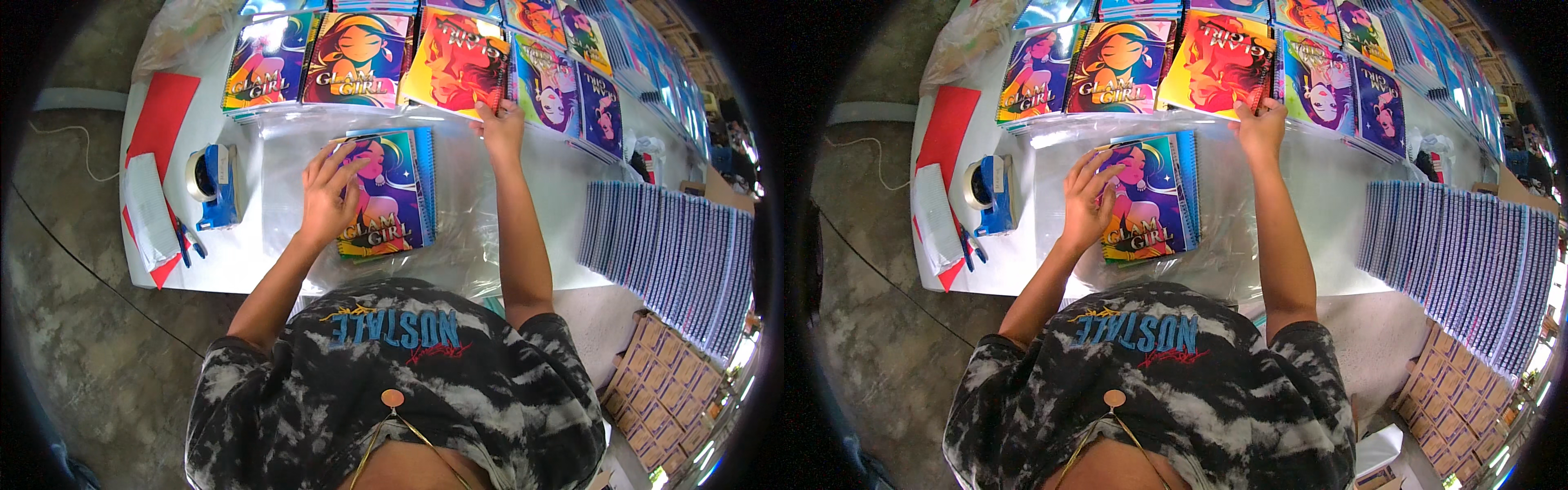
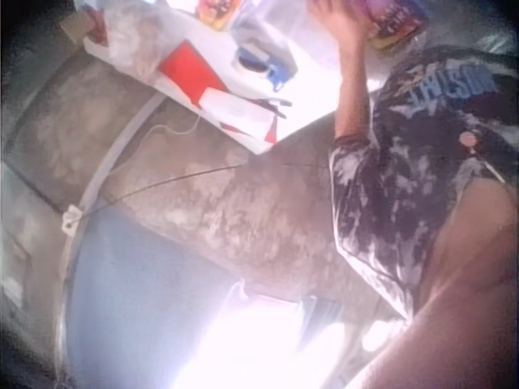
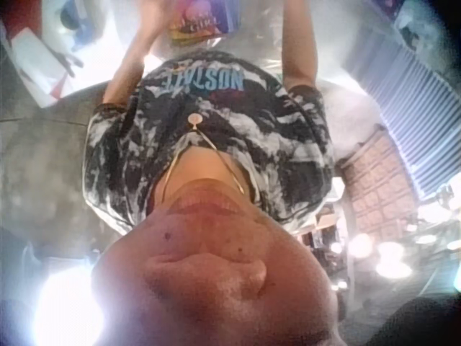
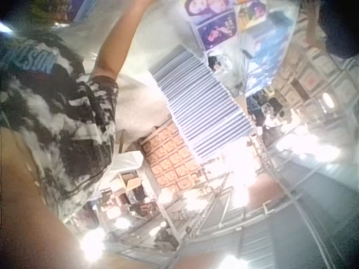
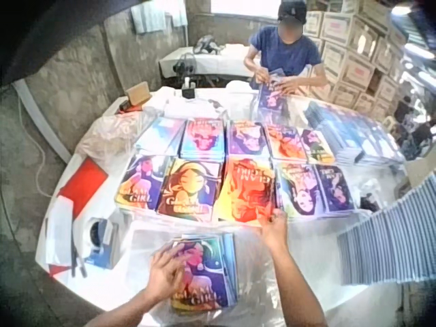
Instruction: The person repeatedly places spiral-bound notebooks into clear plastic sleeves, folds the sleeve edges, and seals them with a tape dispenser. They handle notebooks one at a time, stacking sealed units on the table while additional stacks of notebooks and sleeves remain nearby.
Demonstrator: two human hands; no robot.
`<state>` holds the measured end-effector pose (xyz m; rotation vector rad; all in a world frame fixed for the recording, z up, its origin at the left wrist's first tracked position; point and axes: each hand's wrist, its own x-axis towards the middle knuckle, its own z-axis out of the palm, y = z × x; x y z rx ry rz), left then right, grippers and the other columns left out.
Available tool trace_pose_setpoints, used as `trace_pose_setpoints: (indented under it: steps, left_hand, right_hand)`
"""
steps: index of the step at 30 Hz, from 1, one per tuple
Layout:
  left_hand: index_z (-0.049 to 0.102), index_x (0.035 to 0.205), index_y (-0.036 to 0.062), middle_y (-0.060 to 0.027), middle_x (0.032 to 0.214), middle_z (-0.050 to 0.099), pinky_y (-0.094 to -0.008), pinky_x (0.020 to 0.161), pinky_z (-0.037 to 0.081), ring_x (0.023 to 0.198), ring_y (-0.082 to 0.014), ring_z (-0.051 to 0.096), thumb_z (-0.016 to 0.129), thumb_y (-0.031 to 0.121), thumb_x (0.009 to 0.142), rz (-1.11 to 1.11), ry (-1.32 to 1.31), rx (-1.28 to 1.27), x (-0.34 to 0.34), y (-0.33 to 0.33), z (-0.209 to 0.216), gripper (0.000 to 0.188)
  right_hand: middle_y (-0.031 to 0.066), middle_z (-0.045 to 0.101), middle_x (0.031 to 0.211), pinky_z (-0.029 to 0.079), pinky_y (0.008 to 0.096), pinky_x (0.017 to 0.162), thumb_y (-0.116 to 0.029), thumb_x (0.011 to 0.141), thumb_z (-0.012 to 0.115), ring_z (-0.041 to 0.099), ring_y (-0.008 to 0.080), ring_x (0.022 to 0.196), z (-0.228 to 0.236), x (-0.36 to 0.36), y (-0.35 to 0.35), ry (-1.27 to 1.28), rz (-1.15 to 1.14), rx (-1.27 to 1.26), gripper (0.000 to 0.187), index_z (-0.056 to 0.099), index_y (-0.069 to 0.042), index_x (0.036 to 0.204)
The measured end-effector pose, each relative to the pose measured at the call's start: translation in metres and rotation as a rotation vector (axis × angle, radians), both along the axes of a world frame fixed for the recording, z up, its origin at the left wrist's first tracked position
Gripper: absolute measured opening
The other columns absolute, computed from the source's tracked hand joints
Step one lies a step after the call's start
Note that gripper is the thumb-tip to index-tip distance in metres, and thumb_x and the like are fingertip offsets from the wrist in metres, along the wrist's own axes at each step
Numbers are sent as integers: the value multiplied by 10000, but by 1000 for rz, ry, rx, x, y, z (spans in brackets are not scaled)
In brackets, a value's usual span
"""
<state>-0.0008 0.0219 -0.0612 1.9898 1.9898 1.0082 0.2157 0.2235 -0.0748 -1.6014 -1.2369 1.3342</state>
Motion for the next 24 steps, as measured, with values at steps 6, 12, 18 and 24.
trace_pose_setpoints:
  steps: [6,12,18,24]
  left_hand:
    - [563,1121,-5,-193,1206,536,-443,989,314,1163,-315,460,558,145,844,169,-425,317,-4,-4,45,315]
    - [607,1110,111,-96,1275,509,-476,1023,259,1241,-369,365,607,236,793,-68,186,-140,2,-5,11,341]
    - [623,1099,148,-62,1278,508,-475,1001,272,1255,-318,348,645,290,782,14,308,-281,-5,27,28,348]
    - [555,1134,47,-149,1083,600,-431,846,442,1019,-326,555,644,254,778,201,237,78,-141,228,48,421]
  right_hand:
    - [92,623,900,517,277,611,-115,858,604,615,140,758,72,-9,-96,555,337,160,246,480,27,1016]
    - [74,606,776,475,319,627,-197,815,662,596,172,722,-2,9,-182,-165,511,-132,236,567,-11,926]
    - [120,603,786,464,396,662,-339,785,654,591,294,748,8,25,-109,-627,540,280,344,621,-70,996]
    - [179,627,815,474,419,699,-307,812,615,612,335,779,33,-39,85,-482,404,571,347,616,-17,1002]
